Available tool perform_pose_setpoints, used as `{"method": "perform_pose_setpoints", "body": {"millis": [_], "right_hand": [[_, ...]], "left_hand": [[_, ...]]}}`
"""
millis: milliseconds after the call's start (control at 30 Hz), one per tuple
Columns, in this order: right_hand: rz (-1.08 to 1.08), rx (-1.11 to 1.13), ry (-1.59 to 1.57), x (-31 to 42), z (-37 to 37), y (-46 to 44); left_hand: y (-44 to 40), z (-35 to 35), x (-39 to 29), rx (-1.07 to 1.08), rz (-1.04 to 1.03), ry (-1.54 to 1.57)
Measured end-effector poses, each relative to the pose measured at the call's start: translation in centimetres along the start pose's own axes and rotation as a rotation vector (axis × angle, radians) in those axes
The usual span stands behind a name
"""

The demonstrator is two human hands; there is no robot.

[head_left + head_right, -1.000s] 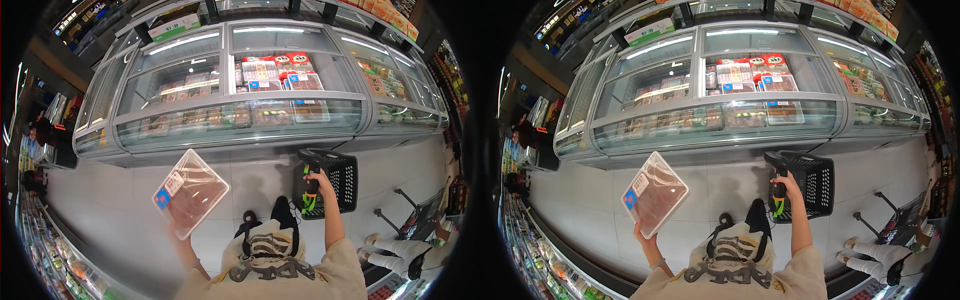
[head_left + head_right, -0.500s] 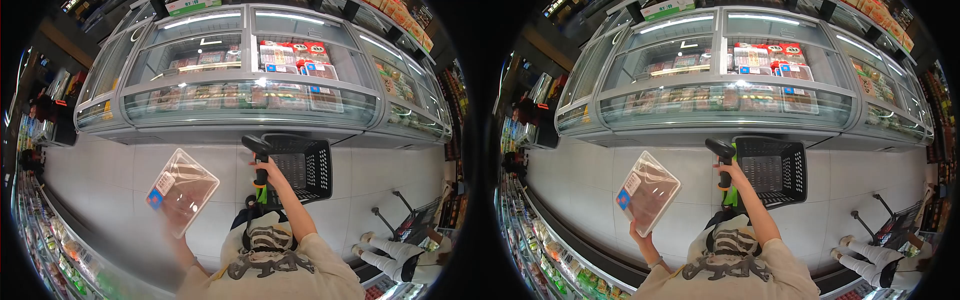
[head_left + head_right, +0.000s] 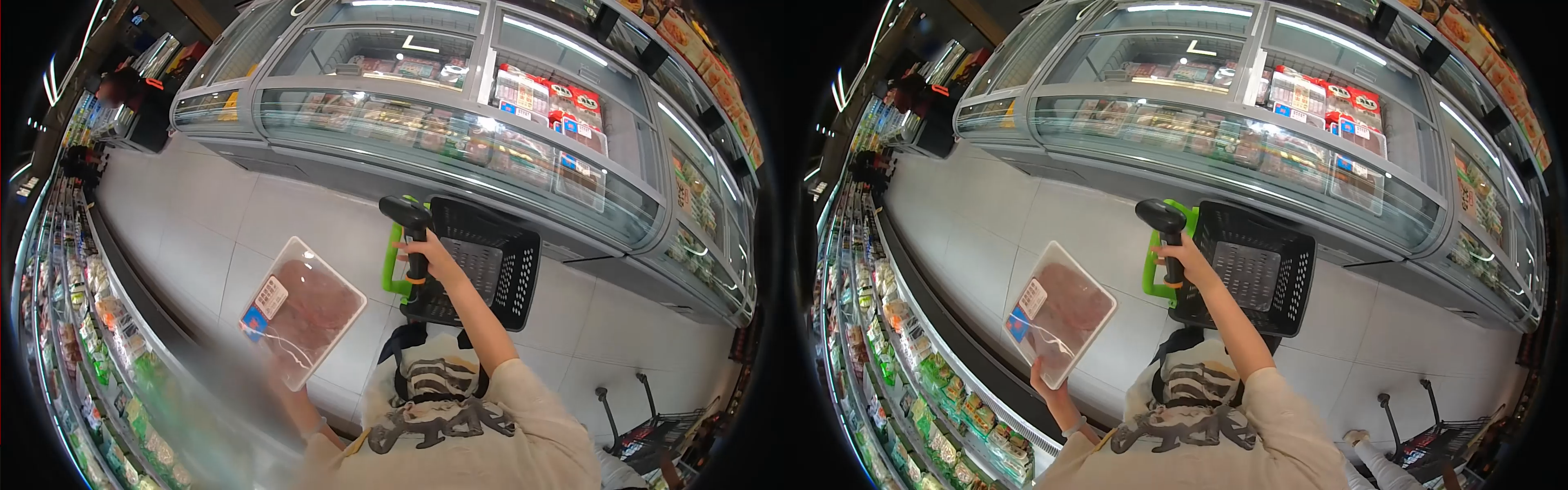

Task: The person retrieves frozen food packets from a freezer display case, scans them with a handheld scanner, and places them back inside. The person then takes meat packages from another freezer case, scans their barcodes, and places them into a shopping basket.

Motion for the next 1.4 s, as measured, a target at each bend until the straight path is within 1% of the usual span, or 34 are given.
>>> {"method": "perform_pose_setpoints", "body": {"millis": [67,100,133,167,200,233,300,367,467,500,533,567,600,667,700,733,767,833,867,933,1033,1133,1200,1267,1300,1333,1400], "right_hand": [[-0.14,0.102,-0.031,0.0,0.2,4.9],[-0.212,0.13,-0.054,-0.5,0.8,7.8],[-0.241,0.184,-0.082,-0.8,1.6,11.0],[-0.263,0.269,-0.1,-0.7,2.1,14.0],[-0.3,0.275,-0.097,-0.8,3.1,16.3],[-0.297,0.232,-0.094,-1.5,4.7,18.3],[-0.295,0.178,-0.07,-1.8,7.5,21.7],[-0.274,0.132,-0.048,-1.0,10.0,24.8],[-0.23,0.069,0.1,1.3,15.5,28.5],[-0.2,0.011,0.112,2.7,17.6,29.7],[-0.168,-0.046,0.127,4.2,19.3,30.9],[-0.126,-0.174,0.176,6.4,20.8,32.4],[-0.104,-0.226,0.169,7.5,22.8,33.4],[-0.039,-0.367,0.278,9.8,27.0,35.7],[-0.055,-0.507,0.354,11.1,28.7,37.1],[-0.03,-0.551,0.506,11.7,31.6,38.1],[0.003,-0.644,0.544,13.2,32.3,39.2],[0.078,-0.729,0.409,15.0,33.3,40.5],[0.108,-0.759,0.341,15.6,33.7,41.1],[0.13,-0.859,0.358,16.2,35.4,42.6],[0.174,-0.93,0.398,17.3,36.9,44.6],[0.147,-0.997,0.398,17.5,38.6,45.7],[0.124,-1.018,0.427,17.0,40.5,46.3],[0.124,-1.02,0.432,16.3,42.3,46.5],[0.116,-1.037,0.443,15.9,43.1,46.3],[0.11,-1.053,0.418,15.0,44.4,46.3],[0.007,-1.06,0.446,12.7,48.1,46.5]], "left_hand": [[1.1,2.3,1.4,0.04,-0.014,0.032],[3.1,0.0,1.7,0.05,-0.046,0.093],[4.6,-1.3,2.3,0.051,-0.045,0.079],[6.2,-2.2,3.3,0.049,-0.04,0.069],[7.5,-2.2,4.8,0.05,-0.036,0.064],[8.9,-0.8,6.2,-0.043,-0.038,0.05],[12.2,0.2,8.8,-0.106,-0.043,0.051],[15.7,0.2,10.4,-0.129,-0.041,0.053],[19.6,0.3,13.4,-0.18,-0.026,0.071],[20.5,0.6,15.2,-0.164,0.09,0.038],[21.2,0.7,16.3,-0.131,0.091,-0.009],[21.6,-0.6,17.2,-0.099,0.088,-0.052],[22.0,-2.4,18.0,-0.072,0.082,-0.091],[22.5,-7.5,19.2,0.105,0.072,-0.22],[22.2,-8.0,20.9,0.125,0.138,-0.304],[21.7,-8.3,22.8,0.15,0.206,-0.394],[21.1,-8.9,24.2,0.162,0.227,-0.402],[19.8,-10.6,27.4,0.198,0.273,-0.428],[18.9,-10.5,29.4,0.183,0.317,-0.452],[16.4,-10.1,33.7,0.156,0.4,-0.499],[12.7,-12.0,39.7,0.295,0.33,-0.696],[10.0,-11.0,46.0,0.086,0.271,-0.803],[8.0,-10.3,50.8,0.03,0.295,-0.801],[6.9,-10.5,55.4,-0.029,0.386,-0.632],[5.6,-8.8,59.8,-0.029,0.518,-0.549],[5.0,-6.2,63.6,-0.124,0.589,-0.457],[5.6,-6.2,68.0,-0.321,0.722,-0.264]]}}
Point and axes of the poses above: each hand's wrist, its own y-axis away from the middle knuckle, its own z-axis out of the back of the hand, x = y × z, the point moved 9 cm from there along -y, towards the middle knuckle, and after that the axes turned 6 degrees about y, right-handed, at the moved point
